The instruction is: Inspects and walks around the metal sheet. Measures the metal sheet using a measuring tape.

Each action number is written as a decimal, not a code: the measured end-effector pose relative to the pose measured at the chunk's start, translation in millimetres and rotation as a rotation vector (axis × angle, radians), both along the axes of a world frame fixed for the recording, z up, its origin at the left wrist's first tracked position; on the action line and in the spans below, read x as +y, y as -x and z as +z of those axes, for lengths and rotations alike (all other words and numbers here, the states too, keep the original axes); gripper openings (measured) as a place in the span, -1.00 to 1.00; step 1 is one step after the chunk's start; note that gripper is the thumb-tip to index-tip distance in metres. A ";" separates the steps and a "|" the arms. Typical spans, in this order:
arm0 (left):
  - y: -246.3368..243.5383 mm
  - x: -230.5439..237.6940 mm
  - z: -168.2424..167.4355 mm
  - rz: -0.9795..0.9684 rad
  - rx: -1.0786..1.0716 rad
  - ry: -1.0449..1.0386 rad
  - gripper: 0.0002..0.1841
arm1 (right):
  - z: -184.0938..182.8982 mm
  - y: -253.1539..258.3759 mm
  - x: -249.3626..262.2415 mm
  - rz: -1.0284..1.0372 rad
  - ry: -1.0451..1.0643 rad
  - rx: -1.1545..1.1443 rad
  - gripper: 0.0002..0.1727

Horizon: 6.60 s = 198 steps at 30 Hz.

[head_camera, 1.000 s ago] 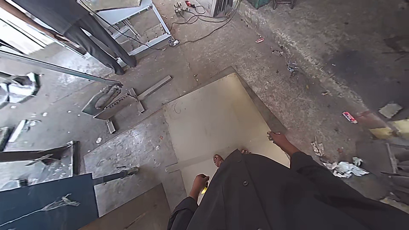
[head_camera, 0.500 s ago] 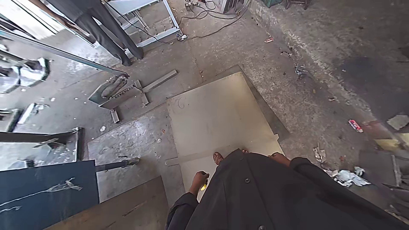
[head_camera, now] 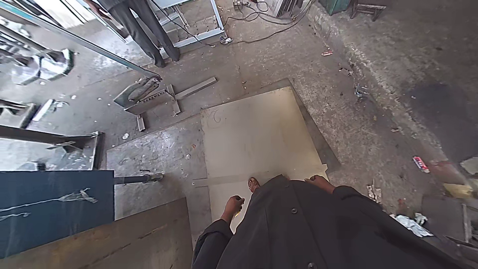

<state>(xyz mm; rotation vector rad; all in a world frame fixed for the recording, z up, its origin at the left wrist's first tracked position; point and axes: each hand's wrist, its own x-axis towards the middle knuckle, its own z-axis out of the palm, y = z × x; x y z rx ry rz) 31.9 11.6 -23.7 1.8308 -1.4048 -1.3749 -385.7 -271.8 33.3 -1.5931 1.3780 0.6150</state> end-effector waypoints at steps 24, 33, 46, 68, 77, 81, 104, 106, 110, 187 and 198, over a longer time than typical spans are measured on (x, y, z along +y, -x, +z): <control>21.7 -52.7 82.3 0.275 -0.110 -0.740 -0.59 | -6.8 3.5 -6.6 -0.074 0.103 -0.042 -0.34; 21.4 -48.1 80.1 0.271 -0.122 -0.734 -0.58 | -2.4 8.1 -0.2 -0.010 0.084 -0.053 -0.53; 18.9 -36.1 57.2 0.279 -0.132 -0.759 -0.55 | 2.1 8.6 5.6 -0.035 0.063 -0.059 -0.53; 19.9 -39.4 60.8 0.259 -0.139 -0.775 -0.54 | -9.9 14.4 6.5 -0.030 0.086 0.031 -0.50; 17.5 -36.8 57.4 0.262 -0.134 -0.772 -0.53 | -3.6 8.3 7.8 -0.025 0.080 -0.051 -0.48; 16.4 -36.5 60.3 0.275 -0.129 -0.772 -0.54 | -6.5 3.2 7.8 0.250 0.126 -0.057 -0.46; -73.0 -11.7 51.0 0.270 -0.081 -0.781 -0.53 | -1.3 -96.6 63.7 0.164 0.057 0.117 -0.62; -91.0 -14.0 58.8 0.281 -0.096 -0.766 -0.53 | 15.5 -116.4 58.2 0.165 0.112 0.090 -0.56; -123.2 -8.7 67.1 0.314 -0.113 -0.791 -0.52 | 66.6 -159.6 42.4 0.203 0.161 0.057 -0.58; -183.4 -165.5 58.7 1.359 0.271 -0.822 -0.58 | 33.2 -645.6 -408.0 0.883 0.259 -0.019 -0.43; -110.6 -287.6 69.1 1.704 0.448 -0.866 -0.56 | 17.6 -739.2 -413.2 1.367 0.119 -0.124 -0.37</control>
